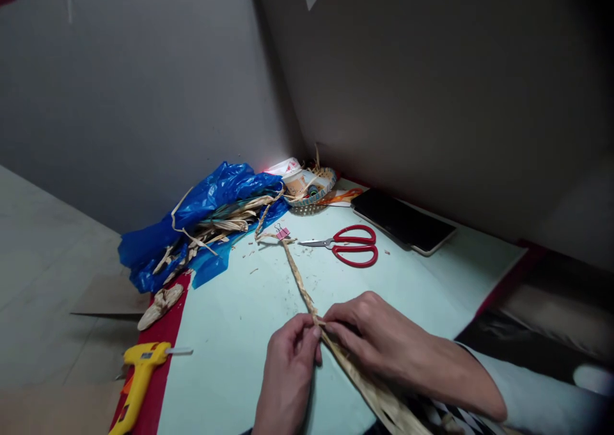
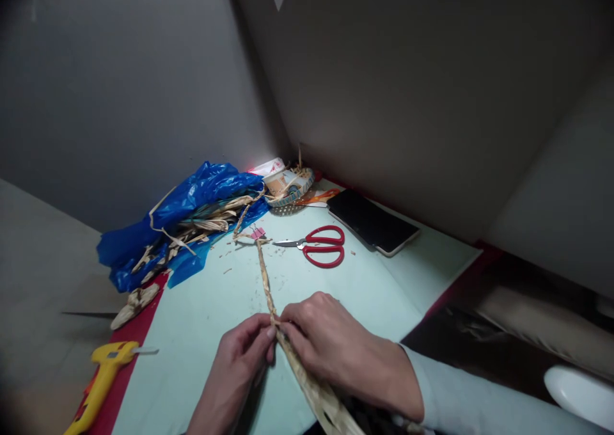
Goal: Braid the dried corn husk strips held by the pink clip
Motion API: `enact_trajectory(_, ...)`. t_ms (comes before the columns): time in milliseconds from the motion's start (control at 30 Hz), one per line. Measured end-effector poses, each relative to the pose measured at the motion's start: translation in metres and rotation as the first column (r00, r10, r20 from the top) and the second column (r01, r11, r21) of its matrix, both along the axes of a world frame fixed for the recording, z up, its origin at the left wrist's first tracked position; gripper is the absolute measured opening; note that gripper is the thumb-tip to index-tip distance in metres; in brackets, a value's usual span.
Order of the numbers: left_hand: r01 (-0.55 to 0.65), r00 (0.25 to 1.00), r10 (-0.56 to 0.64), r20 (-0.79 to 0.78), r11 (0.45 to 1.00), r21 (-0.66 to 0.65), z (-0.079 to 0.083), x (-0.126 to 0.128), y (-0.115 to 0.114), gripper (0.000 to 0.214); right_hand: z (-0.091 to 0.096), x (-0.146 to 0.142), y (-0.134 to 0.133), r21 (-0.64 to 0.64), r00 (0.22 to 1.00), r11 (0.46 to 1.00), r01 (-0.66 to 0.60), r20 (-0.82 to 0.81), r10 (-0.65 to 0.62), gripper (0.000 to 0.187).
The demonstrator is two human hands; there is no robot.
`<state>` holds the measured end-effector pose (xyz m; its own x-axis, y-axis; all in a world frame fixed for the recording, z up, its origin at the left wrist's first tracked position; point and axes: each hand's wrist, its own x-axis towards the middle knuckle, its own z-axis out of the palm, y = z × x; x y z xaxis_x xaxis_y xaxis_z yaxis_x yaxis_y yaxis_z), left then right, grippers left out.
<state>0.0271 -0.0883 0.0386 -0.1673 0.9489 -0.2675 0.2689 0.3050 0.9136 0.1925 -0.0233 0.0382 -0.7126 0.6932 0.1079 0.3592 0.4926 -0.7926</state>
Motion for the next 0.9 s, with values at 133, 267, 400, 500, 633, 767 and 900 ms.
enact_trajectory(133,-0.084,0.996,0.084,-0.034,0.996,0.002,0.001,0.003,-0.002,0.026,0.006,0.008,-0.012,0.171,0.993,0.985,0.018,0.112,-0.038,0.029)
enact_trajectory(267,-0.154,0.98,0.152,0.125,0.988,0.003,-0.003,0.004,-0.002,0.022,0.004,0.004,-0.038,0.386,0.986,0.922,-0.01,0.158,-0.055,0.019)
enact_trajectory(400,-0.161,0.954,0.173,0.246,0.985,-0.065,-0.004,0.002,-0.005,0.033,-0.001,-0.002,-0.056,0.691,0.989,0.722,-0.037,0.128,-0.073,0.037)
enact_trajectory(500,-0.182,0.929,0.186,0.321,0.982,-0.043,-0.003,0.001,-0.006,0.032,0.003,-0.002,-0.048,0.673,0.996,0.739,-0.04,0.088,-0.026,0.022)
enact_trajectory(633,-0.212,0.898,0.205,0.389,0.977,-0.026,-0.003,0.001,-0.008,0.027,0.016,0.001,-0.02,0.35,0.998,0.936,0.044,0.034,-0.059,0.019)
enact_trajectory(767,-0.208,0.883,0.2,0.425,0.978,-0.029,-0.004,0.0,-0.009,0.029,0.013,-0.005,-0.004,0.002,1.0,1.0,-0.003,0.005,0.003,0.027)
enact_trajectory(900,-0.201,0.89,0.183,0.417,0.98,0.001,-0.005,0.0,-0.011,0.027,0.002,-0.016,-0.005,-0.157,0.994,0.985,-0.079,-0.084,0.066,0.028)
